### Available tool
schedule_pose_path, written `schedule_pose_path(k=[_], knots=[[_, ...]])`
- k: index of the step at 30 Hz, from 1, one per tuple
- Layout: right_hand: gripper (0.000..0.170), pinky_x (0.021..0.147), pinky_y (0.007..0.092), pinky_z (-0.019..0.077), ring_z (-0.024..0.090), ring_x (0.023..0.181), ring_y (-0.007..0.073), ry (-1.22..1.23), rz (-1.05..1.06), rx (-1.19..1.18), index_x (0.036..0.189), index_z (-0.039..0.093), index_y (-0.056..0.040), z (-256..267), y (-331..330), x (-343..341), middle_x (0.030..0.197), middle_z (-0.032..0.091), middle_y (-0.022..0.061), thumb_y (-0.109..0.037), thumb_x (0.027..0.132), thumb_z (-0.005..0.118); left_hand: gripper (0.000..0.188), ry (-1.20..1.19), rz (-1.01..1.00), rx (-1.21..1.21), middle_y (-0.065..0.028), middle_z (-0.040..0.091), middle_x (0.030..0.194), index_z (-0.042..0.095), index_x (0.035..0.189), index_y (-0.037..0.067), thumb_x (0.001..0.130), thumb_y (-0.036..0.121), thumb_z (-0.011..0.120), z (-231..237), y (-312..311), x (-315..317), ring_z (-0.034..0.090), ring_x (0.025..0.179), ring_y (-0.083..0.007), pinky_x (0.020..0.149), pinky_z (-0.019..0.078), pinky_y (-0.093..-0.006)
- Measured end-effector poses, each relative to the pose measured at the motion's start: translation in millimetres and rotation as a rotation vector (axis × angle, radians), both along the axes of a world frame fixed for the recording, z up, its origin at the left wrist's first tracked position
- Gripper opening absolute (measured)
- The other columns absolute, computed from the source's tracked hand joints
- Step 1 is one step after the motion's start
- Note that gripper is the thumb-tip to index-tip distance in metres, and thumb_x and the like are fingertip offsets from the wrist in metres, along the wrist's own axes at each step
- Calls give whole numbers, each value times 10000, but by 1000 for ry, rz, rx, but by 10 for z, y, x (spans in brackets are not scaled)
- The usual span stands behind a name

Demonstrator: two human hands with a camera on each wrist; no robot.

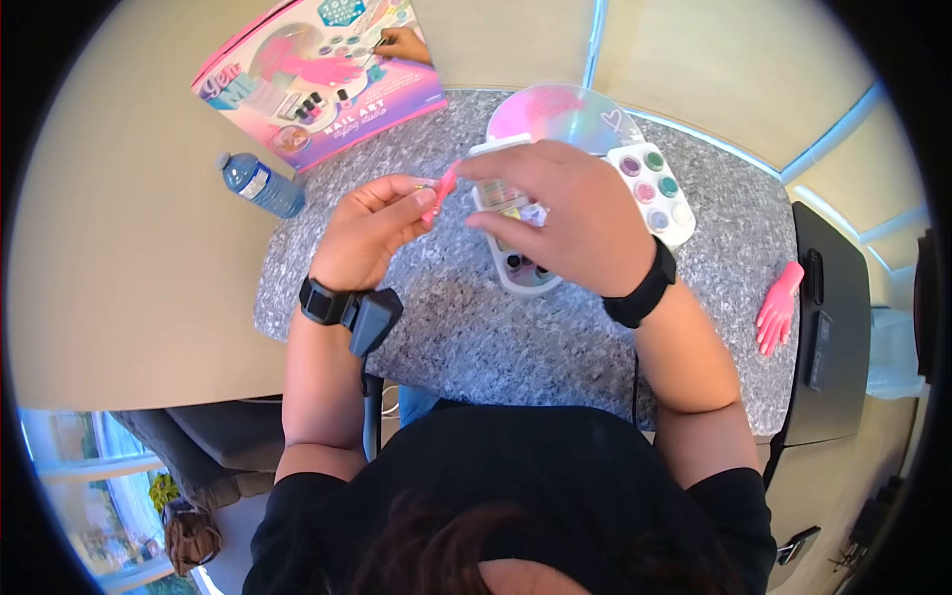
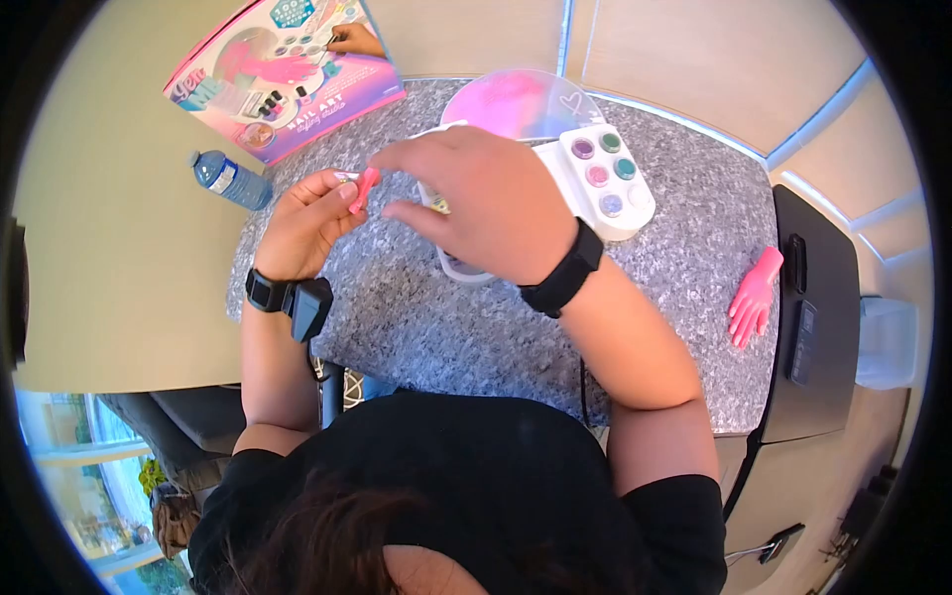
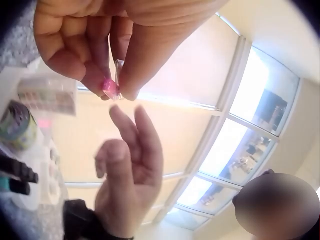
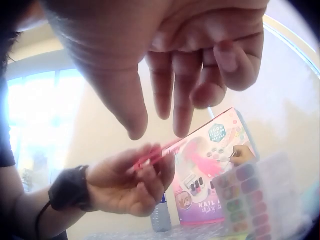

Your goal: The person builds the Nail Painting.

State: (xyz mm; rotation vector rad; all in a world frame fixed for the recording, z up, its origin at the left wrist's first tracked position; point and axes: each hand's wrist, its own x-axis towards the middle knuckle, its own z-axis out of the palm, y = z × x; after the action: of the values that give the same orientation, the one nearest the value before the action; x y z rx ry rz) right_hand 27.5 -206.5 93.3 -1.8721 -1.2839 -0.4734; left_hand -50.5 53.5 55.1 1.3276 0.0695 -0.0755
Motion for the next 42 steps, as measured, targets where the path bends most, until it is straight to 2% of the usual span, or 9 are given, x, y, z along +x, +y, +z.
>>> schedule_pose_path(k=[6, 9, 15, 21, 26, 29, 32, 34, 42], knots=[[348, 769, 368, 604, 750, 960, 257, -57, -213, 10, 1171, 784, -160, -49, -160, -50, 1080, 774, 30, -253, 842, 849, 68, -19, -138, -284, -61, 772, 1174, 737, 1111, 89, 1081, 130, 692, 36, -473, 194, 732, 1057, -166, 987, 593, -392], [309, 750, 372, 596, 741, 931, 256, -61, -252, 65, 1112, 784, -162, -83, -280, -51, 1041, 758, 19, -254, 827, 860, 139, -10, -141, -258, -87, 761, 1197, 759, 1112, 31, 1064, 159, 732, 19, -723, 276, 701, 1056, -136, 960, 577, -333], [280, 725, 379, 578, 720, 884, 259, -23, -217, -1, 1009, 765, -164, -89, -255, 22, 949, 720, 11, -260, 781, 897, 189, -114, -279, -235, -122, 758, 1284, 780, 1170, 0, 1042, 135, 746, -218, -588, 378, 705, 1138, -173, 1036, 551, -361], [207, 899, 362, 622, 794, 1032, 271, 234, 102, -43, 1079, 827, -48, -112, -312, 165, 1152, 825, 98, -5, 878, 797, 238, -185, -292, -117, -139, 782, 1228, 789, 1211, -19, 1030, 131, 758, -317, -444, 343, 716, 1165, -213, 1098, 524, -397], [247, 860, 366, 621, 795, 993, 277, 190, 118, 2, 1141, 820, -86, -54, -416, 213, 1115, 820, 102, -7, 916, 755, 225, -187, -311, -253, -175, 775, 1263, 797, 1184, -24, 1028, 134, 759, -260, -595, 262, 750, 1132, -224, 1077, 548, -400], [232, 782, 318, 607, 791, 918, 245, 266, -24, 74, 1132, 807, -100, 104, -450, 106, 1023, 814, 65, -40, 909, 792, 216, -230, -129, -259, -194, 779, 1255, 796, 1174, -38, 1027, 115, 754, -270, -679, 227, 780, 1076, -236, 1001, 595, -381], [156, 687, 285, 575, 764, 830, 199, 245, -76, 28, 1042, 814, -106, 171, -495, 30, 965, 800, 41, -99, 888, 838, 183, -345, -16, 7, -189, 799, 1204, 811, 1154, 27, 986, 99, 791, -312, -695, 181, 785, 981, -215, 916, 604, -343], [130, 647, 278, 556, 746, 797, 182, 206, -82, -16, 1003, 816, -111, 236, -519, -22, 952, 797, 27, -121, 879, 855, 199, -547, 214, 529, -143, 829, 1051, 839, 1106, 37, 908, 42, 852, -258, -740, 116, 779, 911, -192, 847, 599, -325], [152, 649, 297, 555, 726, 773, 190, 120, 9, 52, 972, 828, -119, 243, -490, -42, 927, 786, 28, -85, 835, 885, 237, -851, 393, 811, -103, 817, 926, 851, 1040, 43, 812, -11, 892, -204, -813, 124, 747, 823, -202, 763, 564, -316]])
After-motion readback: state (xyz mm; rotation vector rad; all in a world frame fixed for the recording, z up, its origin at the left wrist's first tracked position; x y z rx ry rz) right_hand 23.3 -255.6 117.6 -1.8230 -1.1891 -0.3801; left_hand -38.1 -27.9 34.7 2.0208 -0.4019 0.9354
